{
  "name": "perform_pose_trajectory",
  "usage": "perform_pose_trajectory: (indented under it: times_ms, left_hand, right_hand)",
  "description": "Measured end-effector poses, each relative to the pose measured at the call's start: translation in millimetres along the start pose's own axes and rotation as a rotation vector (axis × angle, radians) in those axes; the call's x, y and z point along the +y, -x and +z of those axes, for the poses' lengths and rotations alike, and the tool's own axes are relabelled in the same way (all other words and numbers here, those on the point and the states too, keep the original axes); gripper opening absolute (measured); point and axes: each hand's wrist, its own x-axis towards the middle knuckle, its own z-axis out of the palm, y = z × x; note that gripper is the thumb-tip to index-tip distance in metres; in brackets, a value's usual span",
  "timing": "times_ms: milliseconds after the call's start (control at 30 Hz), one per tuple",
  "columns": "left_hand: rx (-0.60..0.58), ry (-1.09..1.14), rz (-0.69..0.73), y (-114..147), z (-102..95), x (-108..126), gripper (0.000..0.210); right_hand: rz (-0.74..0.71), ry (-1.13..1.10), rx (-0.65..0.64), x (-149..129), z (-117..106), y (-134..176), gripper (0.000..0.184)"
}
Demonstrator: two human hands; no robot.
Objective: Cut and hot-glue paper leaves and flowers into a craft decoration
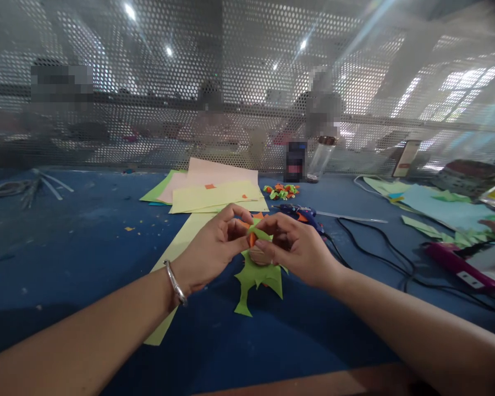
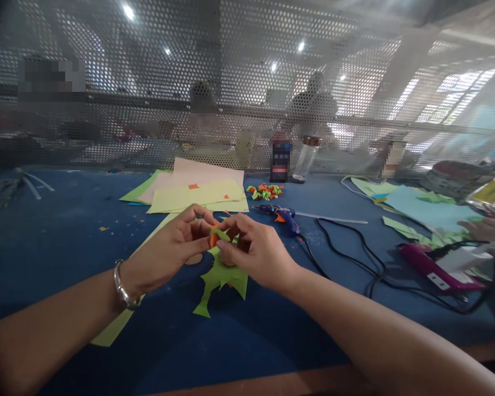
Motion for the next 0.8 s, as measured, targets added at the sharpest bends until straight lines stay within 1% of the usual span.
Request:
perform_pose_trajectory:
  times_ms: [100, 167, 267, 367, 433, 500, 567, 667, 800]
  left_hand:
    - [-0.011, -0.092, 0.041, 2, 2.3, 2, 0.012]
    - [-0.003, -0.121, 0.043, 2, 2.2, 1, 0.011]
    - [0.055, -0.094, -0.001, 0, 0.0, -2, 0.011]
    - [0.144, -0.032, -0.049, -4, -4.6, -6, 0.009]
    - [0.205, -0.004, -0.030, -7, -8.8, -8, 0.010]
    - [0.258, 0.006, 0.000, -10, -13.4, -9, 0.010]
    - [0.307, 0.011, 0.015, -11, -17.4, -10, 0.009]
    - [0.361, 0.030, 0.015, -12, -20.6, -9, 0.009]
    - [0.392, 0.050, 0.011, -12, -21.2, -8, 0.010]
  right_hand:
    - [-0.007, 0.035, -0.028, -1, 1, 1, 0.021]
    - [-0.009, 0.045, -0.033, -1, 0, 0, 0.020]
    - [-0.012, 0.096, -0.022, 1, -6, -4, 0.024]
    - [0.001, 0.253, -0.007, 7, -24, -12, 0.023]
    - [0.021, 0.486, 0.031, 15, -42, -19, 0.019]
    - [0.079, 0.709, 0.065, 27, -61, -27, 0.018]
    - [0.198, 0.850, 0.056, 42, -78, -32, 0.017]
    - [0.366, 0.940, 0.027, 63, -97, -37, 0.019]
    - [0.417, 0.947, 0.046, 84, -110, -40, 0.027]
